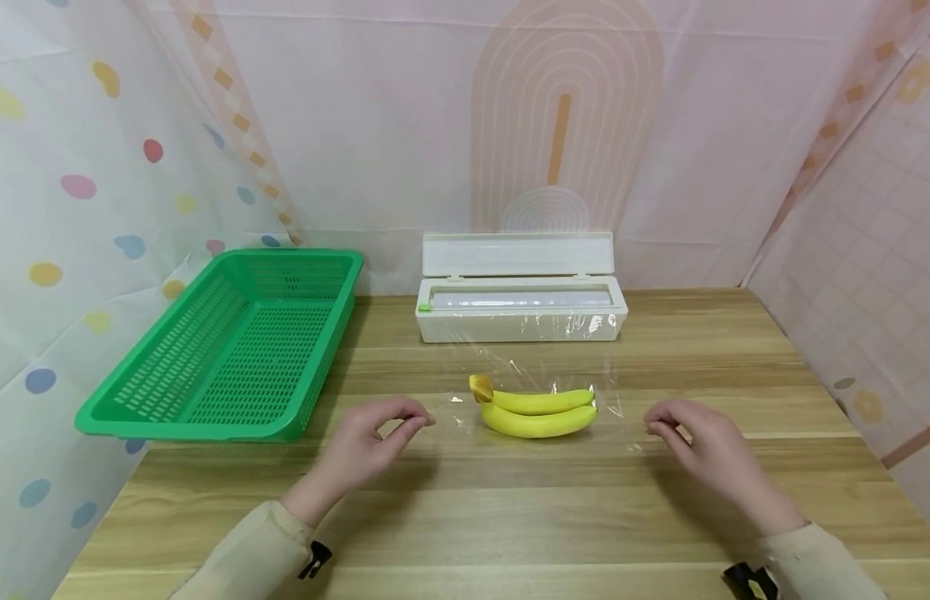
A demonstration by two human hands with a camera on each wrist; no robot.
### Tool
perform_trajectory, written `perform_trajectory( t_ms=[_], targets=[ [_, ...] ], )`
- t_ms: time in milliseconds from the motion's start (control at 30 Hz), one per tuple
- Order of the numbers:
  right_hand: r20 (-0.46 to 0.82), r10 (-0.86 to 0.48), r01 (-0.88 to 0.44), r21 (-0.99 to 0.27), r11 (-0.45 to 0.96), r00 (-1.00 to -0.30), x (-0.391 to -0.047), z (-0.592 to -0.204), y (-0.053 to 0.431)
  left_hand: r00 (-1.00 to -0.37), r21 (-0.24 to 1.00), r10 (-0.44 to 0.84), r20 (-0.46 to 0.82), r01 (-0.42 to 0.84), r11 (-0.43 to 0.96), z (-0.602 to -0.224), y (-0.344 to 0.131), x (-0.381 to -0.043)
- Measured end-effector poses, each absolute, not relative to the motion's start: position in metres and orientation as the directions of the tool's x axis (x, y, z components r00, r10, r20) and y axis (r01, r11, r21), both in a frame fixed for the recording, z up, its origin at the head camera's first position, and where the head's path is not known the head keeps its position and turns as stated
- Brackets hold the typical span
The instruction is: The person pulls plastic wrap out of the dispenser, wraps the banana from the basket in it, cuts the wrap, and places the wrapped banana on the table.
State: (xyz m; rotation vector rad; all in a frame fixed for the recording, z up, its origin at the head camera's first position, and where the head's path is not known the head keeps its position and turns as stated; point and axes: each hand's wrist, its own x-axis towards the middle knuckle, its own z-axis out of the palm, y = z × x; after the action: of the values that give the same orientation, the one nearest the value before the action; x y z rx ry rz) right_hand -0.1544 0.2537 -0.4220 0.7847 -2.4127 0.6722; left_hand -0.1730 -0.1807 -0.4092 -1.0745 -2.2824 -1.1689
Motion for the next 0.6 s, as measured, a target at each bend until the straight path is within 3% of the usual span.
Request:
perform_trajectory(
  t_ms=[267,600],
  targets=[
    [0.579,-0.320,-0.587,-0.360,0.725,-0.750,-0.160,-0.424,0.251,-0.667,0.530,0.386,0.637,0.743,0.410,-0.410,-0.177,-0.180],
    [0.575,-0.271,-0.553,-0.396,0.733,-0.772,-0.163,-0.425,0.252,-0.640,0.495,0.370,0.674,0.762,0.417,-0.407,-0.172,-0.189]
  ],
)
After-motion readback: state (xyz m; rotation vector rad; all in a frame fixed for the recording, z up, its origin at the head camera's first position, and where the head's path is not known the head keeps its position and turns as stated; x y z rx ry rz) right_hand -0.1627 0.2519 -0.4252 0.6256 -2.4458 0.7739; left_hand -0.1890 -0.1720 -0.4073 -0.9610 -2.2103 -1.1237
